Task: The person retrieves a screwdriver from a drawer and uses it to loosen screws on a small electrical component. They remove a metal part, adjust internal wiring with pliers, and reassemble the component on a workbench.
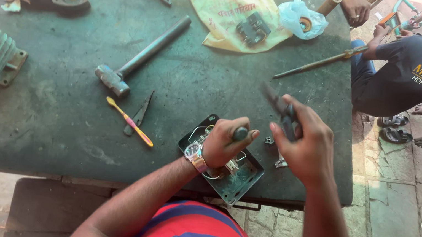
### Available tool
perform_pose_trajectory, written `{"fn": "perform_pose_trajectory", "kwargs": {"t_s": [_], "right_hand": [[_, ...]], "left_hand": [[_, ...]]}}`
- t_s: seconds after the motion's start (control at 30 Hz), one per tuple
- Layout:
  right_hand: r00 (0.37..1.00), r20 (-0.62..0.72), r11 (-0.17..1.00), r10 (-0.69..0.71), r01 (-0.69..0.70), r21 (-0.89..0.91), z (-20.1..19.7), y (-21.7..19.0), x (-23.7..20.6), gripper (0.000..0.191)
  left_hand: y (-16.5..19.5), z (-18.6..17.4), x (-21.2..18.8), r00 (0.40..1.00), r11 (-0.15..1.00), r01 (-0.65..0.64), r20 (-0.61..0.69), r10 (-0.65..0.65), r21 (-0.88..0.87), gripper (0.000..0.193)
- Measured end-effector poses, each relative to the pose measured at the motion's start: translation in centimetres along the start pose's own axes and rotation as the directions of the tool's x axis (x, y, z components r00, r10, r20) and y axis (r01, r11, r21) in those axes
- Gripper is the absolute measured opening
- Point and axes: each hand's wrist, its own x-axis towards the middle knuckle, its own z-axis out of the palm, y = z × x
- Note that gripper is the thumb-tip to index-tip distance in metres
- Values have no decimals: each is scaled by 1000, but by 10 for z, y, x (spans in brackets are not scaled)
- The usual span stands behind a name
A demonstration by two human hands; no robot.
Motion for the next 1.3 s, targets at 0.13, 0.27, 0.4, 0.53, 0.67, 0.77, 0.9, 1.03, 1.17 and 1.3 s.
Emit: {"fn": "perform_pose_trajectory", "kwargs": {"t_s": [0.13,0.27,0.4,0.53,0.67,0.77,0.9,1.03,1.17,1.3], "right_hand": [[989,107,988,102,-88,-129,55,21,24,58],[961,211,964,180,-129,-234,129,58,34,53],[948,291,923,130,-8,-385,146,61,34,81],[997,43,971,-68,56,234,107,30,20,44],[990,-70,657,-119,131,742,82,-7,-12,38],[956,-135,662,-261,280,695,88,-27,-25,36],[965,-226,570,-132,260,779,104,-39,-25,29],[984,-154,338,87,116,934,125,-32,-24,23],[981,-180,231,68,160,960,148,-10,-18,29],[967,-17,163,-253,60,985,146,2,-7,42]], "left_hand": [[-1,-12,4,995,1000,9,101,-9,6,30],[-2,-23,4,977,997,-37,207,49,-61,25],[-4,-34,6,947,995,-102,308,91,19,29],[-11,-45,7,933,978,-137,353,74,156,35],[-19,-47,8,924,962,-164,375,72,218,44],[-20,-48,10,919,935,-195,388,68,297,41],[-16,-67,8,919,908,-245,379,106,340,42],[-17,-91,-7,975,953,-149,197,98,265,29],[-28,-102,-20,997,958,-51,65,33,281,19],[-32,-107,-32,999,962,33,3,-35,271,18]]}}
